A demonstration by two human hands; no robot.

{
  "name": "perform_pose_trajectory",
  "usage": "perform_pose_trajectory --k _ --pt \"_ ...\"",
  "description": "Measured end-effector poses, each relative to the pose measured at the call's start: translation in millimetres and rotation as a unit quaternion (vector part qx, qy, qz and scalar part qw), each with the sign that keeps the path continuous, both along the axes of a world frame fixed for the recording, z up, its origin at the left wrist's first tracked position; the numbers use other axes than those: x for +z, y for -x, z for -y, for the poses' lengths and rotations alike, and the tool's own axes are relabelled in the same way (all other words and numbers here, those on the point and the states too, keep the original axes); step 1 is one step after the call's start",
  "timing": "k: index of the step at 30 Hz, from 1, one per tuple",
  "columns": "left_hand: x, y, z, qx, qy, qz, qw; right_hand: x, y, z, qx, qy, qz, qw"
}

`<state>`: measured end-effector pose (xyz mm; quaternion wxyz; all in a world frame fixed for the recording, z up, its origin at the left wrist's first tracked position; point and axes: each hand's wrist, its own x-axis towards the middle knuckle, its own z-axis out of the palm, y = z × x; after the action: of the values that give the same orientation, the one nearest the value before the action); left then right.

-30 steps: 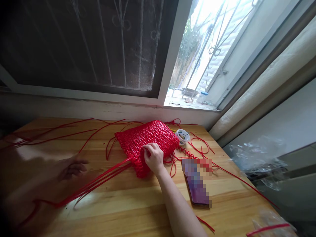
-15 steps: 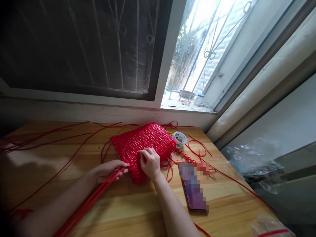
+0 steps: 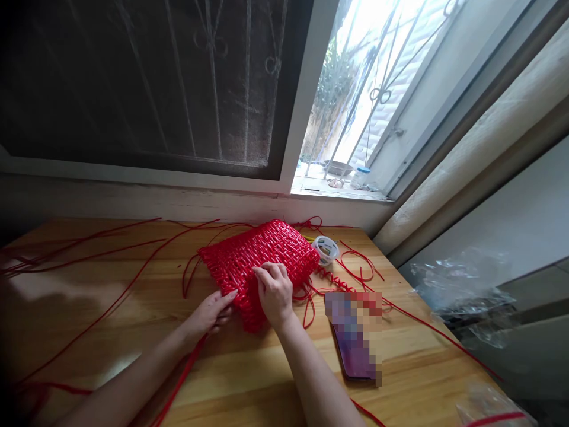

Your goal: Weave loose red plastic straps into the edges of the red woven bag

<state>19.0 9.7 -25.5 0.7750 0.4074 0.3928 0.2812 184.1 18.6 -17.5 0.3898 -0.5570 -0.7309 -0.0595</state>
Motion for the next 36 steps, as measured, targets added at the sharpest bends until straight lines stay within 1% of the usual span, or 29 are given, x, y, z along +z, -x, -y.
perform_pose_trajectory --k 3,7,9,12,15,19,22,26,29,31,34,36 --pt "-7.9 -13 14 0.042 -0.009 0.039 0.998 5.0 -1 1 -0.006 -0.015 0.009 1.0" --pt "-16.5 -26 29 0.109 -0.008 0.088 0.99 12.6 -2 4 0.052 -0.042 0.019 0.998" --pt "-16.9 -29 33 0.135 -0.001 0.104 0.985 16.1 -1 7 0.079 -0.049 0.018 0.996" --pt "-14.2 -30 35 0.157 0.011 0.126 0.979 19.1 2 11 0.103 -0.047 -0.01 0.994" --pt "-13.9 -29 34 0.165 -0.003 0.145 0.976 20.0 2 13 0.11 -0.015 -0.061 0.992" --pt "-21.5 -29 31 0.167 -0.059 0.163 0.97 22.0 3 12 0.112 0.039 -0.142 0.983" --pt "-25.3 -29 31 0.17 -0.081 0.163 0.968 23.8 4 11 0.102 0.084 -0.208 0.969" --pt "-24.5 -29 31 0.16 -0.076 0.169 0.969 24.9 3 10 0.076 0.171 -0.273 0.944" --pt "-25.3 -29 31 0.154 -0.072 0.186 0.968 25.7 -1 10 0.078 0.225 -0.298 0.924" --pt "-27.8 -30 31 0.157 -0.065 0.185 0.968 26.5 -4 9 0.086 0.243 -0.303 0.918" --pt "-32.2 -30 29 0.17 -0.055 0.189 0.965 27.1 -5 9 0.099 0.253 -0.291 0.917" --pt "-33.9 -30 29 0.175 -0.048 0.193 0.964 26.8 -4 10 0.104 0.249 -0.277 0.922"
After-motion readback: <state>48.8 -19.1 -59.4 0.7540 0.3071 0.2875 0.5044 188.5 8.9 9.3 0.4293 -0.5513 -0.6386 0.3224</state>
